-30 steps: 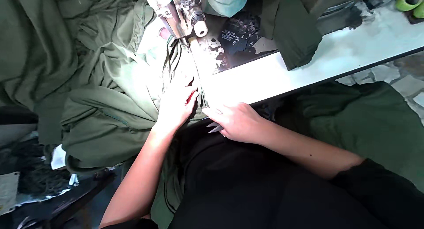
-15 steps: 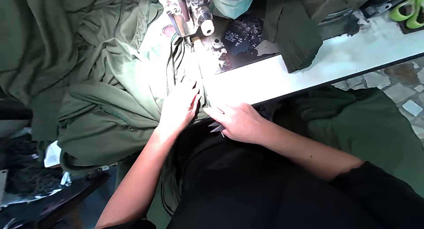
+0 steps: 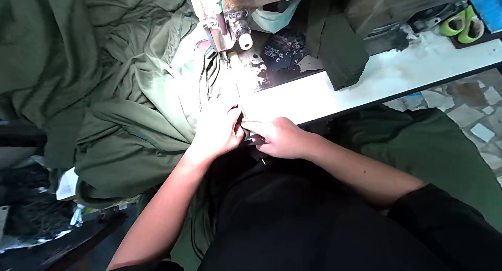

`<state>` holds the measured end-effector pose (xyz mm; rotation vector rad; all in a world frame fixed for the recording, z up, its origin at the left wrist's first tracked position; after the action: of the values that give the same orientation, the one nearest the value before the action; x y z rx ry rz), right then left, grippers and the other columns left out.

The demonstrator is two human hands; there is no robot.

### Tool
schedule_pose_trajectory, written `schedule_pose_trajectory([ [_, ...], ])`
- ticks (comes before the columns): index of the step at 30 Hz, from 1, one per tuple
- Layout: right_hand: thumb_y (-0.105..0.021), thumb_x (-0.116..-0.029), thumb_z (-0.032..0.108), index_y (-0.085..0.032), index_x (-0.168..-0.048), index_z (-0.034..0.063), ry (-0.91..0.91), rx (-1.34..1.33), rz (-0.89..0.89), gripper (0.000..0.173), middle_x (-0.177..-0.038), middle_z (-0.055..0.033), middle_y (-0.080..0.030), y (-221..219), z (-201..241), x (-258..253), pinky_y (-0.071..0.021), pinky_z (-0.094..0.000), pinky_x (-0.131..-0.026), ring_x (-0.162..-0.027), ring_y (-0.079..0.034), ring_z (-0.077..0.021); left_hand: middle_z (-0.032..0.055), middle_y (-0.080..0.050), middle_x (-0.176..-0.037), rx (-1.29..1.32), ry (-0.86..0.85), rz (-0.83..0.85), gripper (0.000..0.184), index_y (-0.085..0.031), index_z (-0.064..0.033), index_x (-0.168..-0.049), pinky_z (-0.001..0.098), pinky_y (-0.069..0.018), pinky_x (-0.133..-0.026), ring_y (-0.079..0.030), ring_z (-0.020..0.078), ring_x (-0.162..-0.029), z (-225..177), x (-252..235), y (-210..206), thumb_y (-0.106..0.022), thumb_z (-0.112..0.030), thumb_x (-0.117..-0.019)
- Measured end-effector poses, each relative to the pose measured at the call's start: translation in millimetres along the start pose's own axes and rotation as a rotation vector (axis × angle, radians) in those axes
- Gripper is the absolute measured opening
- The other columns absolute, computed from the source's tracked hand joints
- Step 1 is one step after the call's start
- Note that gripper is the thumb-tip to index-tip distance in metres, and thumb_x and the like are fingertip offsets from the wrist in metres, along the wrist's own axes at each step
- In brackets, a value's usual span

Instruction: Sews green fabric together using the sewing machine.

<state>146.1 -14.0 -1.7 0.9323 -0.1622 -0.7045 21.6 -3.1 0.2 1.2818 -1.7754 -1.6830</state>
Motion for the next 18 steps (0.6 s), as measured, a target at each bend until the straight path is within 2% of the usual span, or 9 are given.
schedule_pose_trajectory([
  [2,-0.071,-0.0825,0.006,-0.07,-0.126,-0.0005,-0.029,-0.111,-0.086,0.044,-0.111,-0.0156,-0.073,10,-1,0,-0.058,-0.0435,-0.072,-0.087,-0.07,-0.0264,0.0209,-0.071,-0.113,0.008,0.011,-0.029,0.033,-0.075,0.0025,-0.099,0.0573,-0.0485,-0.092,-0.065,0.0412,-0.108,-1,-1,0,-0.06,-0.025,-0.0856],
  [4,-0.072,-0.0824,0.006,-0.07,-0.126,-0.0004,-0.053,-0.095,-0.089,0.044,-0.109,-0.0159,-0.072,8,-1,2,-0.0581,-0.0441,-0.072,-0.087,-0.07,-0.027,0.0213,-0.072,-0.109,0.006,0.022,-0.061,0.023,-0.075,0.0034,-0.095,0.0575,-0.0502,-0.09,-0.067,0.0419,-0.105,-2,-2,-1,-0.061,-0.014,-0.0879],
  [6,-0.074,-0.0862,0.011,-0.067,-0.129,-0.0013,-0.102,0.024,0.056,0.045,-0.131,-0.0162,-0.068,-4,2,4,-0.0596,-0.049,-0.075,-0.094,-0.073,-0.0303,0.0205,-0.073,-0.106,0.0,0.053,-0.063,0.018,-0.075,0.0033,-0.092,0.056,-0.0509,-0.089,-0.068,0.0409,-0.103,-1,-4,-1,-0.06,-0.006,-0.089],
  [8,-0.072,-0.0902,0.016,-0.062,-0.135,-0.0022,-0.14,0.155,0.198,0.049,-0.147,-0.0154,-0.058,-15,10,7,-0.0577,-0.0474,-0.069,-0.092,-0.073,-0.0309,0.0213,-0.073,-0.106,0.022,0.102,-0.071,0.016,-0.075,0.0039,-0.091,0.0562,-0.0503,-0.09,-0.068,0.0412,-0.104,-1,-5,0,-0.061,-0.004,-0.0891],
  [10,-0.071,-0.0908,0.017,-0.06,-0.137,-0.0039,-0.152,0.215,0.229,0.052,-0.151,-0.0167,-0.054,-21,16,8,-0.0561,-0.044,-0.065,-0.091,-0.072,-0.0304,0.0209,-0.073,-0.108,0.036,0.132,-0.08,0.015,-0.076,0.0036,-0.092,0.0553,-0.0502,-0.09,-0.067,0.0406,-0.105,-3,-3,-1,-0.063,-0.004,-0.0886],
  [12,-0.072,-0.09,0.017,-0.059,-0.138,-0.0047,-0.137,0.24,0.203,0.054,-0.147,-0.0178,-0.057,-23,18,9,-0.0553,-0.0423,-0.062,-0.086,-0.072,-0.0297,0.0203,-0.073,-0.11,0.027,0.134,-0.093,0.017,-0.077,0.0028,-0.096,0.0556,-0.0501,-0.091,-0.067,0.0399,-0.106,-3,1,-3,-0.063,-0.004,-0.0887],
  [16,-0.07,-0.0908,0.016,-0.059,-0.139,-0.0035,-0.117,0.222,0.209,0.053,-0.141,-0.0172,-0.061,-22,18,10,-0.0559,-0.0433,-0.064,-0.088,-0.072,-0.0298,0.0202,-0.072,-0.11,-0.027,0.108,-0.1,0.02,-0.077,0.0012,-0.1,0.0565,-0.0501,-0.09,-0.067,0.0409,-0.108,-6,3,-4,-0.062,-0.005,-0.0887],
  [17,-0.07,-0.092,0.015,-0.062,-0.136,-0.0022,-0.136,0.176,0.206,0.048,-0.138,-0.0166,-0.064,-16,16,9,-0.0564,-0.046,-0.066,-0.088,-0.072,-0.031,0.0207,-0.072,-0.112,-0.024,0.103,-0.087,0.02,-0.077,0.0014,-0.1,0.0578,-0.0493,-0.091,-0.066,0.042,-0.109,-6,3,-4,-0.062,-0.006,-0.0876],
  [18,-0.071,-0.0906,0.013,-0.067,-0.127,-0.0008,-0.162,0.123,0.149,0.039,-0.124,-0.0166,-0.07,-7,11,6,-0.0571,-0.05,-0.066,-0.085,-0.073,-0.0327,0.0214,-0.071,-0.114,-0.018,0.097,-0.071,0.022,-0.076,0.0019,-0.101,0.0592,-0.0486,-0.094,-0.065,0.0432,-0.111,-6,2,-4,-0.063,-0.007,-0.0863],
])
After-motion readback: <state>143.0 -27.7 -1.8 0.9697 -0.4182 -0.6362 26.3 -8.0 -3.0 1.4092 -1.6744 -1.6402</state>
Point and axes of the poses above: each hand's wrist, its own x-axis away from the middle knuckle, its own y-axis out of the back of the hand, z = x × y, the point moved 7 cm from there along -x, towards the middle knuckle
